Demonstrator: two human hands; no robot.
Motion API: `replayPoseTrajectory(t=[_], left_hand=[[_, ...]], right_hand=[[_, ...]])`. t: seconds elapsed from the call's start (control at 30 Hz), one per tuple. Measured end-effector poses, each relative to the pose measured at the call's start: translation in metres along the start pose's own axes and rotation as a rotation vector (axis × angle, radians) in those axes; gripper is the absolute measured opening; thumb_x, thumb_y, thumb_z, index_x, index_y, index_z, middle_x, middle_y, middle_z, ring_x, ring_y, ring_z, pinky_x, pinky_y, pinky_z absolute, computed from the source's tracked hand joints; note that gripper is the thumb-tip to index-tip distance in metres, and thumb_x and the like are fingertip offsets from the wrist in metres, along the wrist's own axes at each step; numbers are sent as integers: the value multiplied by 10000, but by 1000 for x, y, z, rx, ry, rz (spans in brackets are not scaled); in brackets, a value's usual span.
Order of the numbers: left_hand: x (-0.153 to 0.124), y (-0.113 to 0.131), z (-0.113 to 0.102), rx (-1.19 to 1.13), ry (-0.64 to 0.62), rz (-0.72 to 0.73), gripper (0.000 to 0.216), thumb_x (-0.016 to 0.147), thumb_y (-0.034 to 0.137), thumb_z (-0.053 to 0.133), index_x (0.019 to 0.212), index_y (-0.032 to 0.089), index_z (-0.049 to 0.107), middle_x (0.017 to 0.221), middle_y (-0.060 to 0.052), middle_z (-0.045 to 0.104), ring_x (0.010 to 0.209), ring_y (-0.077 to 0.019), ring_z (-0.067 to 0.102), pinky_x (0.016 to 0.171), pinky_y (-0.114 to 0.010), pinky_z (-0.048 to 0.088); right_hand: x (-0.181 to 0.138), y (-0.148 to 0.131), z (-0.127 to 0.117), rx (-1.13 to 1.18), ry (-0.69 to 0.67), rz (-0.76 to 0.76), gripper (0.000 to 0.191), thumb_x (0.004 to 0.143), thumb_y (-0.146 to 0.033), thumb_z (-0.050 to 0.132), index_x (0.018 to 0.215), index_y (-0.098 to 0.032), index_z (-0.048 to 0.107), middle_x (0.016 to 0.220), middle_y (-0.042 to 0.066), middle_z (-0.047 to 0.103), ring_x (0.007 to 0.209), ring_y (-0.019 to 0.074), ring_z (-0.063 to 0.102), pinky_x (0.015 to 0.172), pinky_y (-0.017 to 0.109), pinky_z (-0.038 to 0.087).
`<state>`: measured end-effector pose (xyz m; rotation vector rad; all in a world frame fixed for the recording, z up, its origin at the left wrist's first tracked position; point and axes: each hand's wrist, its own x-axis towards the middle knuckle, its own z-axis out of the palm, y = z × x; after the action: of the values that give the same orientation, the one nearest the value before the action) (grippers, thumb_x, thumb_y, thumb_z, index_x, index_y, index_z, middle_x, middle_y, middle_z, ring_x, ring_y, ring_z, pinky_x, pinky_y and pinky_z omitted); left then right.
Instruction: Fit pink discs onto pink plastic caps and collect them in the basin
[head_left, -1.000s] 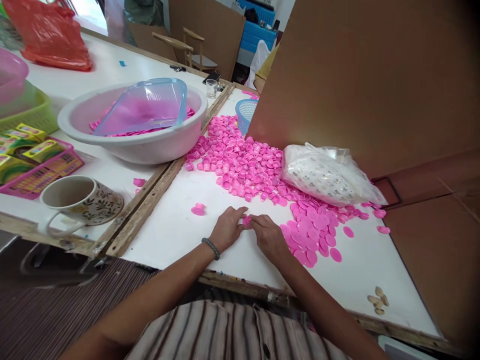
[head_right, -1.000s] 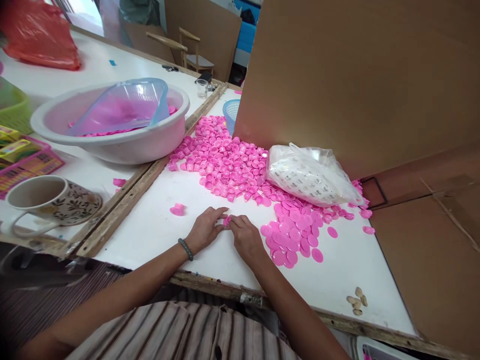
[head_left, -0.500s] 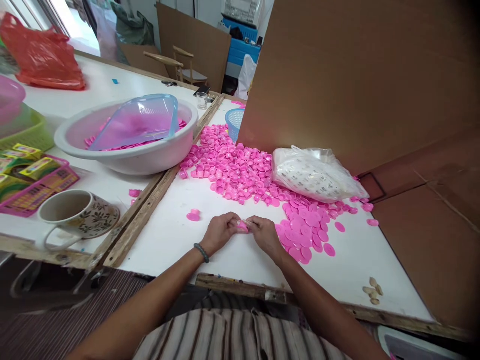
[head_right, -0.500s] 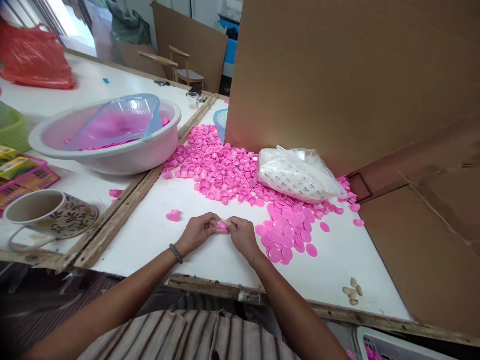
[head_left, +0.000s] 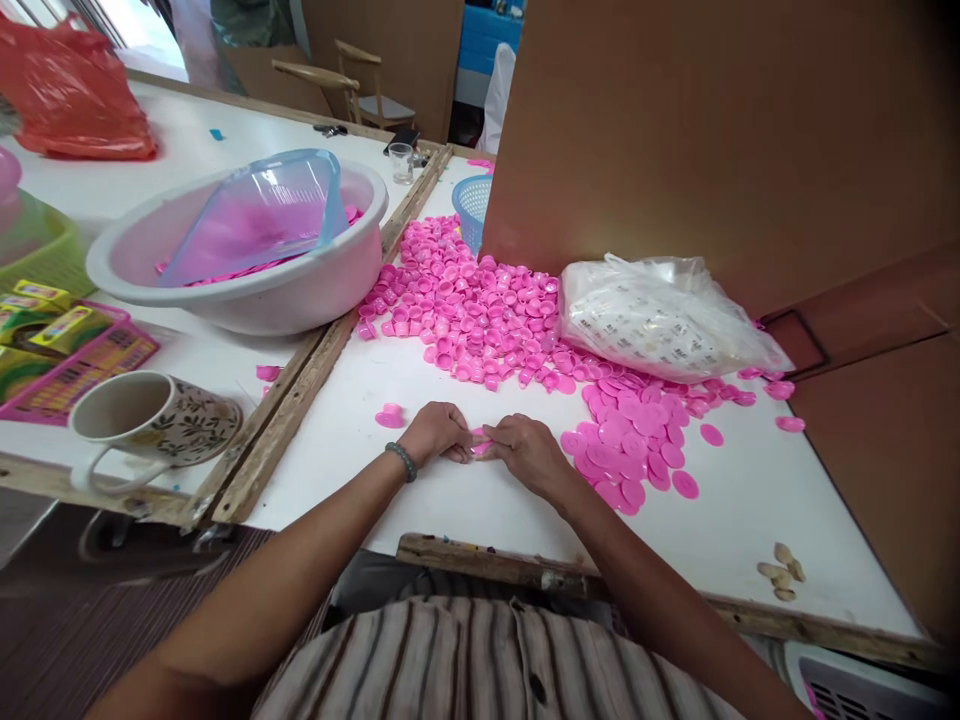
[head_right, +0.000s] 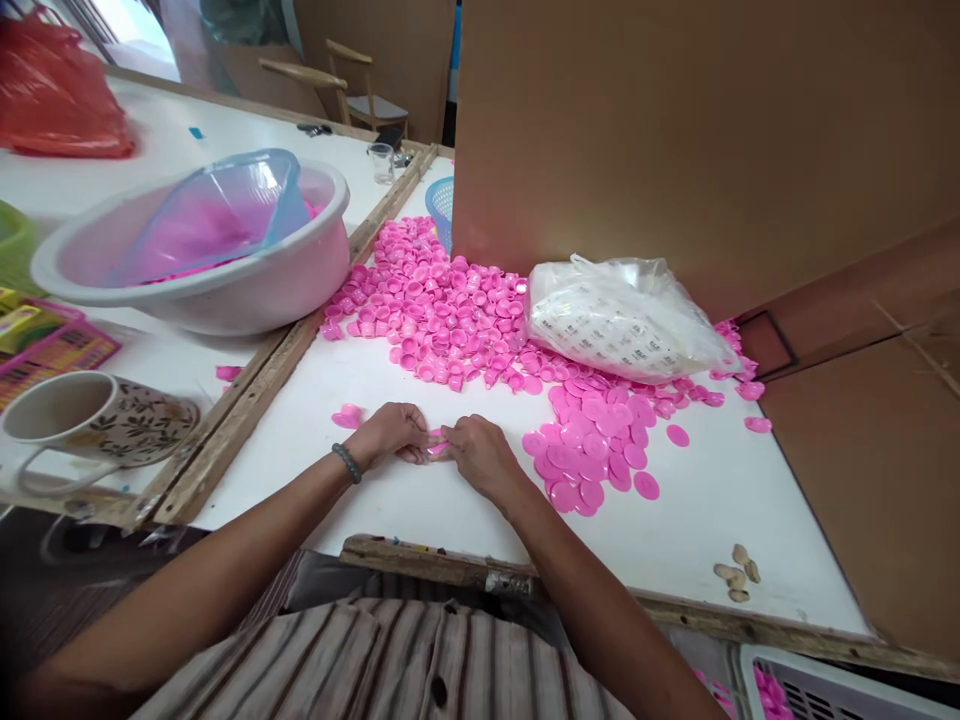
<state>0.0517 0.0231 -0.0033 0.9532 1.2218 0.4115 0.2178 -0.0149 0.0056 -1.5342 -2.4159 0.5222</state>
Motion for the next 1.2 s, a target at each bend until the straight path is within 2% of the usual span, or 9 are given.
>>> replayPoseTrajectory(t=[0.1, 0.23, 0.37, 0.53, 0.67, 0.77, 0.87, 1.07, 1.2], left_hand=[[-1, 2, -1, 22, -15, -14, 325, 517, 207, 769, 613, 147, 464, 429, 3, 597, 446, -158, 606, 455, -240, 497], [-6, -3, 0, 19, -11, 75, 330, 540, 247, 766, 653, 146, 473, 451, 16, 597, 450, -145, 605, 454, -236, 496], [-11, -10, 2, -36, -5, 207, 359, 503, 211, 786, 690, 145, 486, 477, 52, 579, 439, -95, 574, 466, -206, 489], [-12, -6, 2, -17, 17, 69, 312, 514, 144, 765, 655, 142, 487, 460, 48, 571, 447, -112, 582, 474, -232, 498], [-9, 1, 2, 9, 10, -7, 254, 551, 78, 706, 630, 149, 476, 436, 39, 571, 461, -131, 595, 477, -242, 496], [-7, 1, 4, 36, 23, -3, 226, 563, 63, 663, 626, 156, 467, 424, 51, 552, 440, -121, 575, 475, -240, 486], [-11, -1, 4, 126, 43, 105, 199, 586, 110, 647, 689, 161, 485, 437, 63, 536, 422, -108, 542, 454, -221, 444], [-48, -7, -11, 701, 268, 359, 180, 721, 333, 579, 816, 190, 525, 588, 28, 588, 534, -137, 542, 505, -233, 373], [-69, -13, -19, 1059, 581, 520, 310, 780, 452, 503, 930, 187, 560, 850, -71, 598, 769, -218, 551, 666, -323, 414]], right_hand=[[1, -2, -2, 8, -2, 1, 174, 821, -150, 508, 774, -210, 665, 668, 9, 552, 698, 135, 486, 586, 227, 333], [-6, -7, 1, 79, 43, -30, 218, 806, -119, 517, 950, -242, 624, 810, 12, 560, 754, 132, 495, 587, 217, 344], [-9, -13, -1, 47, 80, 22, 76, 786, -230, 586, 850, -201, 615, 730, 13, 545, 739, 146, 491, 598, 230, 342], [1, -20, -11, 2, -53, 34, 203, 780, -346, 591, 652, -190, 571, 650, -2, 504, 635, 119, 468, 535, 217, 279], [6, -23, -12, -108, -102, 74, 209, 791, -317, 572, 631, -184, 574, 660, 18, 497, 620, 124, 458, 506, 231, 238], [6, -24, -8, -155, -85, 76, 137, 786, -252, 567, 668, -188, 592, 673, 23, 504, 643, 136, 472, 499, 234, 235], [2, -27, -1, -135, -24, 103, 109, 797, -271, 561, 729, -200, 607, 688, 16, 513, 645, 135, 483, 505, 229, 258], [-30, -21, 7, -39, 188, 94, 276, 868, -323, 466, 1106, -204, 538, 846, 40, 599, 785, 167, 514, 668, 264, 371], [-59, 8, 0, -295, 336, 360, 246, 868, -207, 426, 1063, -149, 563, 881, 107, 611, 824, 227, 492, 722, 348, 345]])
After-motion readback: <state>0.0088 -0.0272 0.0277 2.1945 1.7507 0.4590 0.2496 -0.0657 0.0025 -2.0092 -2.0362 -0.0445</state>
